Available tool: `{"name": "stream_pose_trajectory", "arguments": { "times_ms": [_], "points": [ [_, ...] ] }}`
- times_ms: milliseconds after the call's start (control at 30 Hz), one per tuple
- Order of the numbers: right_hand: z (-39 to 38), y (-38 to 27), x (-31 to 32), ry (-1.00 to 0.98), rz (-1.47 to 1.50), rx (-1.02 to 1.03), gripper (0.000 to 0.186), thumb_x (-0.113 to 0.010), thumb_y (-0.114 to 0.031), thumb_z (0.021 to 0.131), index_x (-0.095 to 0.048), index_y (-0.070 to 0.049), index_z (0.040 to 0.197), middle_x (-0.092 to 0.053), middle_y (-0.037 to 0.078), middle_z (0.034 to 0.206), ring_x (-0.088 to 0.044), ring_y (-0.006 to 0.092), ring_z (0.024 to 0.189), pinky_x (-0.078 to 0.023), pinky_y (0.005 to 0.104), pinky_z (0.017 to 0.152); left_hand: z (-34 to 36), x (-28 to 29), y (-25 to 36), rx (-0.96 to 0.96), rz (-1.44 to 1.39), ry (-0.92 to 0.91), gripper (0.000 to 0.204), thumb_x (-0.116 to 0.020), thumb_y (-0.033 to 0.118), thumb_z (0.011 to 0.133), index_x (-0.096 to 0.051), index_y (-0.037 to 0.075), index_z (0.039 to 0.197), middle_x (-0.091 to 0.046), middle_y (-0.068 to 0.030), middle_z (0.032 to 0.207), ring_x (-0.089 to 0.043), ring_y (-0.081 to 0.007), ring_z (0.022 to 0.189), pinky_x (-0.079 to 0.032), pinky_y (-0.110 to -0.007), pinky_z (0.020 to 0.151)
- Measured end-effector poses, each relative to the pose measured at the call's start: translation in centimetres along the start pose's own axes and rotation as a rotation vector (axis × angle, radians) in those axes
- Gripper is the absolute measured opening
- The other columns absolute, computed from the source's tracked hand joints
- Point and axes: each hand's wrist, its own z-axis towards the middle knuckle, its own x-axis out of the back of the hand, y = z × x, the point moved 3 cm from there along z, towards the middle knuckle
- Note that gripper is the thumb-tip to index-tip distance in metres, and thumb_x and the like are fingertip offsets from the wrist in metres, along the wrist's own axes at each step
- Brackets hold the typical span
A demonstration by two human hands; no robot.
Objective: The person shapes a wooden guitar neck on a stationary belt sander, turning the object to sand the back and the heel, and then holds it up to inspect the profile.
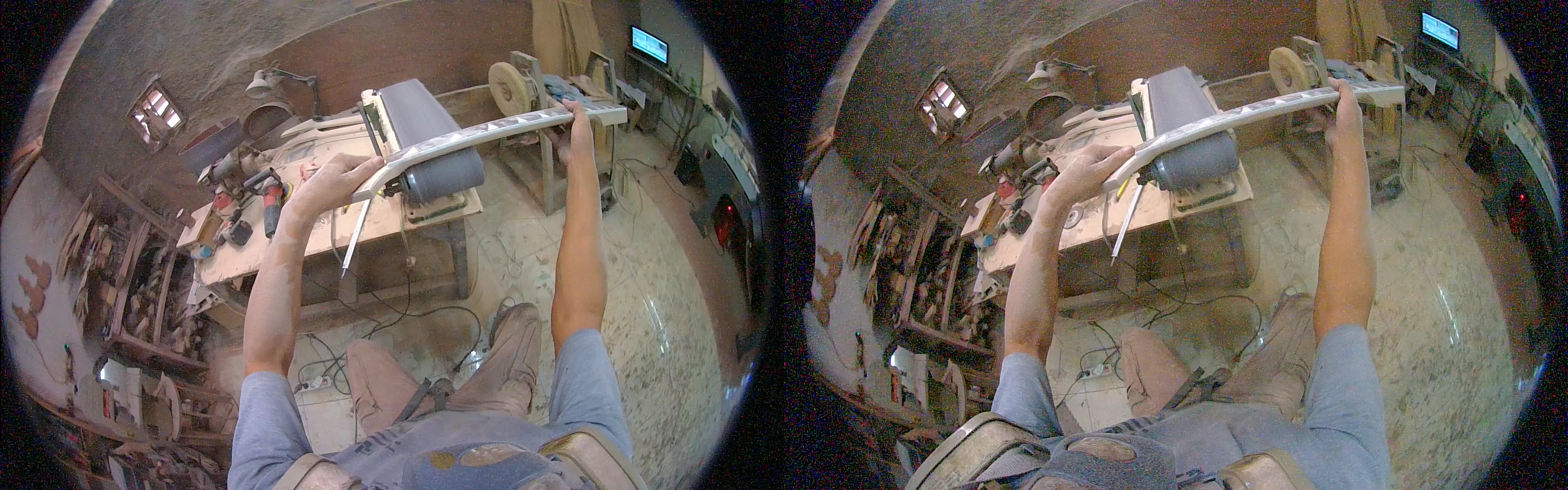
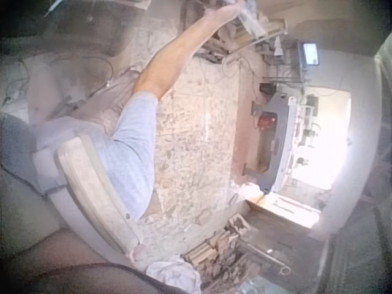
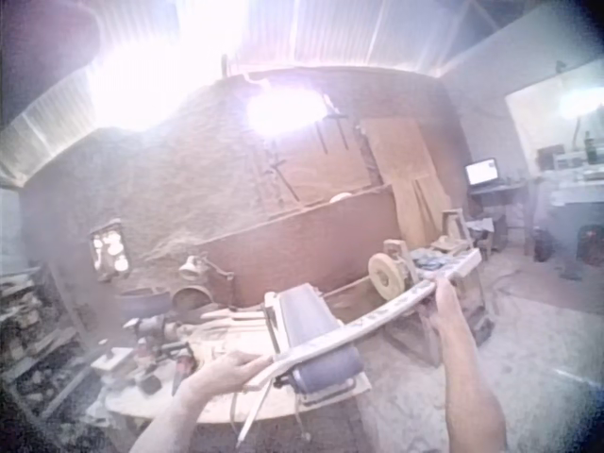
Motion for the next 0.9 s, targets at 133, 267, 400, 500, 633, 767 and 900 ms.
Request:
{"name": "stream_pose_trajectory", "arguments": {
  "times_ms": [133,267,400,500,633,767,900],
  "points": [
    [1.0,-0.3,0.6,-0.023,-0.049,0.015,0.033,-0.064,-0.030,0.088,-0.062,-0.003,0.107,-0.064,0.010,0.100,-0.066,0.0270,0.088,-0.060,0.0469,0.070,0.0,-0.1,0.3,-0.044,0.013,0.030,0.052,-0.050,0.047,0.105,-0.072,0.002,0.118,-0.071,-0.0093,0.082,-0.061,-0.0139,0.077,-0.050,-0.033,0.073],
    [1.7,0.5,1.3,-0.026,0.023,0.007,0.029,-0.063,-0.030,0.088,-0.064,-0.005,0.102,-0.066,0.010,0.098,-0.066,0.0263,0.086,-0.059,0.0453,0.069,0.1,-0.2,0.1,-0.202,0.043,0.116,0.048,-0.050,0.045,0.104,-0.071,0.004,0.120,-0.072,-0.0121,0.081,-0.066,-0.0183,0.076,-0.051,-0.035,0.071],
    [2.2,0.8,1.3,-0.201,0.091,-0.103,0.023,-0.063,-0.016,0.090,-0.061,-0.005,0.110,-0.069,0.010,0.103,-0.068,0.0237,0.095,-0.060,0.0404,0.083,-0.3,0.0,0.5,-0.319,0.158,0.258,0.043,-0.053,0.041,0.104,-0.072,0.004,0.116,-0.074,-0.0195,0.091,-0.071,-0.0318,0.084,-0.052,-0.041,0.076],
    [2.0,0.6,1.0,-0.195,0.215,-0.103,0.027,-0.062,-0.014,0.090,-0.061,-0.002,0.114,-0.070,0.014,0.110,-0.070,0.0272,0.098,-0.060,0.0422,0.084,-0.4,-0.1,1.0,-0.395,0.181,0.310,0.033,-0.056,0.032,0.103,-0.072,0.004,0.110,-0.072,-0.0186,0.094,-0.069,-0.0375,0.087,-0.052,-0.044,0.080],
    [0.8,1.0,-0.6,-0.199,0.418,-0.068,0.029,-0.063,-0.015,0.089,-0.062,-0.003,0.115,-0.070,0.014,0.110,-0.069,0.0291,0.100,-0.058,0.0459,0.087,-0.2,0.4,0.3,-0.571,0.454,0.472,0.025,-0.059,0.024,0.101,-0.070,0.003,0.109,-0.068,-0.0179,0.102,-0.065,-0.0375,0.099,-0.051,-0.045,0.086],
    [2.0,0.1,0.0,-0.328,0.491,-0.091,0.030,-0.062,-0.012,0.092,-0.061,0.003,0.118,-0.069,0.018,0.123,-0.068,0.0280,0.110,-0.057,0.0406,0.092,-0.3,-0.2,0.7,-0.569,0.409,0.485,0.024,-0.058,0.023,0.101,-0.069,0.004,0.110,-0.068,-0.0173,0.099,-0.065,-0.0369,0.094,-0.051,-0.044,0.084],
    [1.2,-0.2,0.2,-0.188,0.150,-0.057,0.036,-0.067,-0.029,0.092,-0.060,-0.001,0.113,-0.070,0.014,0.113,-0.068,0.0256,0.104,-0.057,0.0394,0.084,-1.4,-0.2,0.7,-0.151,0.090,0.102,0.033,-0.050,0.027,0.105,-0.068,0.002,0.117,-0.070,-0.0187,0.100,-0.067,-0.0330,0.095,-0.051,-0.043,0.085]
  ]
}}
